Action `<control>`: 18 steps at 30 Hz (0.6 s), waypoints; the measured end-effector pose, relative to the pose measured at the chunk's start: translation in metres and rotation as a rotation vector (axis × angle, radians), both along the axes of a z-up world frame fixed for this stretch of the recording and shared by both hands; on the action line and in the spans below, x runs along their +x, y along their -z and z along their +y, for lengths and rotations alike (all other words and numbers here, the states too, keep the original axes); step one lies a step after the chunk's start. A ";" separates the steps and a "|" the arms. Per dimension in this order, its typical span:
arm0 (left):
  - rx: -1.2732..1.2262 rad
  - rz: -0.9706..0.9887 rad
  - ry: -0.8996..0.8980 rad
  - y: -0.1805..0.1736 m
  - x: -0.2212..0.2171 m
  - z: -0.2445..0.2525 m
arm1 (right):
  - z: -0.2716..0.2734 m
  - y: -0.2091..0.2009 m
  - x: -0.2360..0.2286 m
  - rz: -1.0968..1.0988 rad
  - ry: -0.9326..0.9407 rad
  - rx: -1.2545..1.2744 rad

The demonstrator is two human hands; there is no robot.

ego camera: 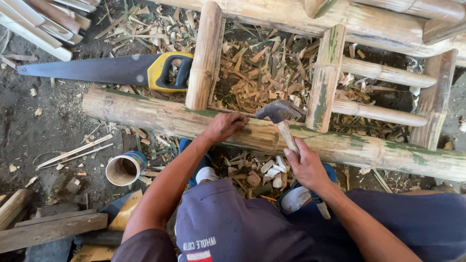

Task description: The person assembles a bamboo frame by hammering bamboo dowels into pre-cut slots, sawing a bamboo pole to length, and fitting it into the structure. The person uses a hammer and a hand saw to join the pieces and then lifts the assembled frame to inspect it.

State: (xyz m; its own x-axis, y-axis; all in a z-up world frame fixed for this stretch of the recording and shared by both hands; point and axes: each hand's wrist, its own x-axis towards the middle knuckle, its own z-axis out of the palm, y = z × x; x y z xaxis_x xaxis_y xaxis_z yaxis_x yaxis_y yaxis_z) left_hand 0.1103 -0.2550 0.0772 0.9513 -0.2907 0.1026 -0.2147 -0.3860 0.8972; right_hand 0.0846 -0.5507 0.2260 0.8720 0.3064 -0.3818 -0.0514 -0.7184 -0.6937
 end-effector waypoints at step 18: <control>0.125 -0.029 -0.015 0.004 0.000 0.002 | 0.015 0.004 -0.012 -0.159 -0.252 -0.149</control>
